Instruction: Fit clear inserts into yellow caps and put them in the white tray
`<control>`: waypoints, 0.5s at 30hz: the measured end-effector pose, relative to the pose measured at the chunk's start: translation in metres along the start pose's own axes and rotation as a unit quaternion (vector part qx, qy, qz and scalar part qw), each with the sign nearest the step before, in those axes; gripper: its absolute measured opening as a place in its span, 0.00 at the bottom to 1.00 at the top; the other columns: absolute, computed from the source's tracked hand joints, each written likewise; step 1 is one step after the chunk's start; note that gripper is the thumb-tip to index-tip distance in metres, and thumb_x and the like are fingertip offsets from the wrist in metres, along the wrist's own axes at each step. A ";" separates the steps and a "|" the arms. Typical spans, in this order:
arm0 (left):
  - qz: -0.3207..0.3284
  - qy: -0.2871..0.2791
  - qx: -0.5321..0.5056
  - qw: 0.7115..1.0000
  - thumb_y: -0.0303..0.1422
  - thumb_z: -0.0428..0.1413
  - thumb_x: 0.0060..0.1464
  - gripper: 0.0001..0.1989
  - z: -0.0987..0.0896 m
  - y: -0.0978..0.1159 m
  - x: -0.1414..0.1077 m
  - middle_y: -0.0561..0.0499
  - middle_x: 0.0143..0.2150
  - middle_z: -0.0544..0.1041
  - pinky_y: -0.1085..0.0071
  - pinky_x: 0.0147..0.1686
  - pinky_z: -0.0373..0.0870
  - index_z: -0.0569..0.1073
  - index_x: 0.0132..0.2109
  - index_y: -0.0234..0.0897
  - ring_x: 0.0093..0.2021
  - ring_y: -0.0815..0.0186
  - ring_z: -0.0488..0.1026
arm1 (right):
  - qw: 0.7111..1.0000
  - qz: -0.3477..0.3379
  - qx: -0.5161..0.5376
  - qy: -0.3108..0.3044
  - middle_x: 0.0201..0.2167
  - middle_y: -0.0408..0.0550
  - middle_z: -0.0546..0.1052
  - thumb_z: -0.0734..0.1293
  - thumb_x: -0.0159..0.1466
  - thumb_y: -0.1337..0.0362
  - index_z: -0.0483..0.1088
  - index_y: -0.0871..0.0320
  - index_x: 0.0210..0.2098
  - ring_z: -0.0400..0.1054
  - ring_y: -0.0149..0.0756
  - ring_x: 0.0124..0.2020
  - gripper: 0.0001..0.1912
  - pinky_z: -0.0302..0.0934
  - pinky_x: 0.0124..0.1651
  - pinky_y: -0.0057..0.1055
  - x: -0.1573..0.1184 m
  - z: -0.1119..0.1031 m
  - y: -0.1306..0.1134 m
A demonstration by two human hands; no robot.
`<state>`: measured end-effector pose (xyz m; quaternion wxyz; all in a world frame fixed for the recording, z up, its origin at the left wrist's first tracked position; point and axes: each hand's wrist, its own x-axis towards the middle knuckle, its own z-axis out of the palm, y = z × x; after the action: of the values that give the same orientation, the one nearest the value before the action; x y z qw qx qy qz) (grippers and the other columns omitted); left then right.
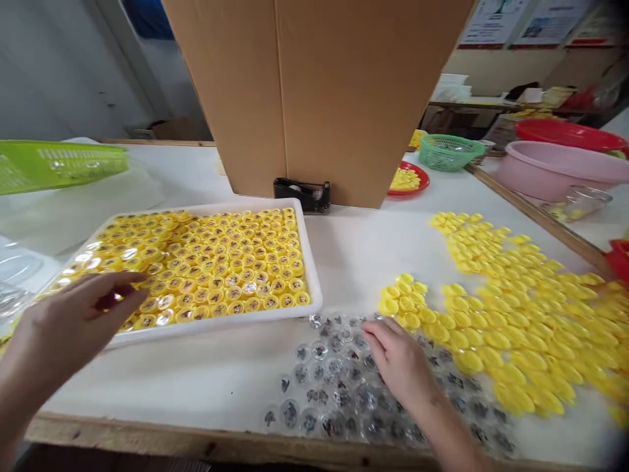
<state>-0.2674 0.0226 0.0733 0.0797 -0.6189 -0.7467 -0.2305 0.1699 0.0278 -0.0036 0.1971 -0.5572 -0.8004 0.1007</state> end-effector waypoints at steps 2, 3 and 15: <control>0.086 -0.027 -0.091 0.992 0.43 0.53 0.52 0.13 0.000 0.051 -0.012 0.56 0.34 0.77 0.76 0.27 0.67 0.74 0.41 0.44 0.28 0.70 0.71 | 0.998 -0.012 -0.045 -0.038 0.34 0.50 0.72 0.57 0.63 0.76 0.71 0.59 0.39 0.68 0.37 0.35 0.13 0.63 0.38 0.30 0.015 0.006 -0.008; 0.134 -0.042 -0.149 0.979 0.41 0.53 0.53 0.11 0.002 0.078 -0.019 0.55 0.33 0.76 0.76 0.26 0.68 0.74 0.39 0.44 0.28 0.69 0.72 | 0.997 -0.016 -0.054 -0.048 0.35 0.50 0.72 0.58 0.62 0.78 0.71 0.59 0.40 0.67 0.38 0.36 0.14 0.62 0.39 0.31 0.022 0.009 -0.012; 0.310 -0.270 -0.240 0.879 0.30 0.48 0.56 0.11 0.075 0.264 -0.023 0.46 0.38 0.75 0.67 0.38 0.70 0.74 0.41 0.36 0.38 0.62 0.72 | 0.998 -0.012 -0.033 -0.057 0.32 0.47 0.73 0.63 0.59 0.74 0.69 0.58 0.33 0.66 0.41 0.37 0.06 0.57 0.40 0.33 0.024 0.020 -0.017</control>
<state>0.0039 0.0685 0.0629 -0.2089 -0.8569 -0.4312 -0.1900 0.1393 0.0449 -0.0102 0.1338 -0.5474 -0.8196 0.1039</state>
